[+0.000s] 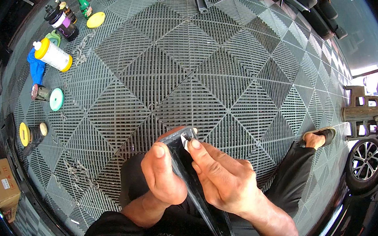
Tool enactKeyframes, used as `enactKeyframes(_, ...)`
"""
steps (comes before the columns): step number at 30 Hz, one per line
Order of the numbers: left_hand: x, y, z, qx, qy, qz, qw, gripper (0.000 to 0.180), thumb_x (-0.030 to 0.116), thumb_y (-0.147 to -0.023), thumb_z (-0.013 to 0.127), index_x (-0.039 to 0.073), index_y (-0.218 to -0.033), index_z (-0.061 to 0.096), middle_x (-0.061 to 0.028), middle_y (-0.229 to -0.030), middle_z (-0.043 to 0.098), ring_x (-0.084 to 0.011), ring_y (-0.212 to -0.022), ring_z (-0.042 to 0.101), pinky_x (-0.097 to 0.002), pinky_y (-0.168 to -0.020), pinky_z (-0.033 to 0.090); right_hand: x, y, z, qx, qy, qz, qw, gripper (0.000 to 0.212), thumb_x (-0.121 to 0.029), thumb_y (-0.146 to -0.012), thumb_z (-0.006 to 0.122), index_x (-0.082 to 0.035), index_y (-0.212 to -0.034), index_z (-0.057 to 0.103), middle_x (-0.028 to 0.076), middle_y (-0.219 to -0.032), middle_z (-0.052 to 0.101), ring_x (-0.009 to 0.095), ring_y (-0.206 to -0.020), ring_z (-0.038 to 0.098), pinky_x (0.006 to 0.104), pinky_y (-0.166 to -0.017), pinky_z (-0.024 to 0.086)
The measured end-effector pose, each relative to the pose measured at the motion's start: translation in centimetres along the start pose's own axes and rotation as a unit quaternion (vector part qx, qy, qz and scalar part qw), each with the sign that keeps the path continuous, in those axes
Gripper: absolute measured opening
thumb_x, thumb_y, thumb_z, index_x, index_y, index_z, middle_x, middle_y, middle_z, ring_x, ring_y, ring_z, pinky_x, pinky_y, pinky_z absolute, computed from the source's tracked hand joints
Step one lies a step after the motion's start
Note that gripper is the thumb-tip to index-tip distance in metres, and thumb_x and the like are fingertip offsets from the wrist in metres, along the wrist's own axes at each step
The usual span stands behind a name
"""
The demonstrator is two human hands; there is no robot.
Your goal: The person sits on the floor and uses a utility knife to trim excess material from the edges of a long, black, flexible car trim piece. They carefully scrape and cut along the edges to remove a thin layer of material.
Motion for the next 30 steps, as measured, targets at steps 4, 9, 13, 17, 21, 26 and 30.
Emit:
enactKeyframes(4, 0.0, -0.1, -0.2, -0.015, -0.010, -0.004, 1.000, 0.055, 0.030, -0.107, 0.029, -0.013, -0.115, 0.062, -0.0173, -0.103, 0.070, -0.0206, -0.091, 0.067, -0.0306, -0.080, 0.053, 0.1, 0.1, 0.0, -0.003, 0.007, -0.004, 1.000, 0.045, -0.001, -0.081, 0.068, 0.003, -0.126, 0.064, 0.021, -0.104, 0.072, 0.021, -0.067, 0.073, 0.0294, -0.049, 0.058)
enactKeyframes(9, -0.1, -0.2, 0.0, -0.013, -0.022, 0.001, 1.000, 0.054, 0.030, -0.107, 0.029, -0.013, -0.114, 0.062, -0.0171, -0.101, 0.070, -0.0202, -0.090, 0.067, -0.0304, -0.079, 0.053, 0.3, 0.2, 0.4, 0.015, 0.010, -0.004, 1.000, 0.045, -0.001, -0.081, 0.068, 0.005, -0.125, 0.063, 0.021, -0.104, 0.072, 0.021, -0.066, 0.073, 0.0296, -0.049, 0.058)
enactKeyframes(13, -0.5, -0.2, -0.2, -0.014, -0.033, 0.020, 0.999, 0.054, 0.030, -0.107, 0.029, -0.012, -0.113, 0.063, -0.0167, -0.101, 0.070, -0.0199, -0.089, 0.067, -0.0305, -0.079, 0.053, 0.2, 0.4, 0.6, 0.019, 0.007, 0.004, 1.000, 0.046, 0.000, -0.081, 0.067, 0.006, -0.126, 0.062, 0.020, -0.104, 0.072, 0.021, -0.063, 0.072, 0.0298, -0.048, 0.057)
enactKeyframes(17, -0.4, -0.2, -0.1, -0.003, -0.021, 0.000, 1.000, 0.054, 0.030, -0.107, 0.029, -0.012, -0.113, 0.063, -0.0166, -0.101, 0.070, -0.0196, -0.089, 0.067, -0.0301, -0.078, 0.052, 0.3, 0.4, 0.4, 0.016, 0.010, -0.008, 1.000, 0.047, 0.000, -0.080, 0.067, 0.006, -0.126, 0.062, 0.019, -0.105, 0.072, 0.020, -0.062, 0.071, 0.0300, -0.048, 0.057)
enactKeyframes(21, -0.3, -0.3, -0.1, -0.007, -0.014, -0.007, 1.000, 0.054, 0.030, -0.107, 0.029, -0.012, -0.114, 0.063, -0.0167, -0.101, 0.070, -0.0193, -0.089, 0.066, -0.0298, -0.078, 0.052, 0.2, 0.0, 0.2, -0.002, 0.006, 0.002, 1.000, 0.047, 0.000, -0.079, 0.067, 0.005, -0.126, 0.062, 0.018, -0.105, 0.072, 0.020, -0.062, 0.071, 0.0302, -0.048, 0.057)
enactKeyframes(26, -0.4, -0.2, 0.1, 0.002, -0.048, -0.015, 0.999, 0.059, 0.034, -0.108, 0.026, -0.008, -0.111, 0.067, -0.0170, -0.102, 0.071, -0.0220, -0.091, 0.068, -0.0326, -0.082, 0.054, 0.2, 0.5, 0.6, 0.022, 0.026, 0.010, 0.999, 0.048, 0.000, -0.079, 0.067, 0.005, -0.126, 0.062, 0.018, -0.106, 0.072, 0.020, -0.061, 0.071, 0.0303, -0.048, 0.057)
enactKeyframes(30, -0.4, -0.4, 0.1, -0.006, -0.058, -0.007, 0.998, 0.057, 0.032, -0.108, 0.027, -0.008, -0.111, 0.067, -0.0175, -0.102, 0.071, -0.0230, -0.091, 0.068, -0.0327, -0.082, 0.054, 0.4, 0.6, 0.9, 0.025, 0.019, 0.002, 0.999, 0.048, 0.000, -0.079, 0.068, 0.005, -0.126, 0.062, 0.018, -0.105, 0.072, 0.020, -0.062, 0.071, 0.0303, -0.048, 0.057)
Point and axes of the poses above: each hand's wrist, its own y-axis away from the middle knuckle, its own z-axis out of the palm, x = y × z, the point moved 1 cm from there along -y, towards the middle knuckle
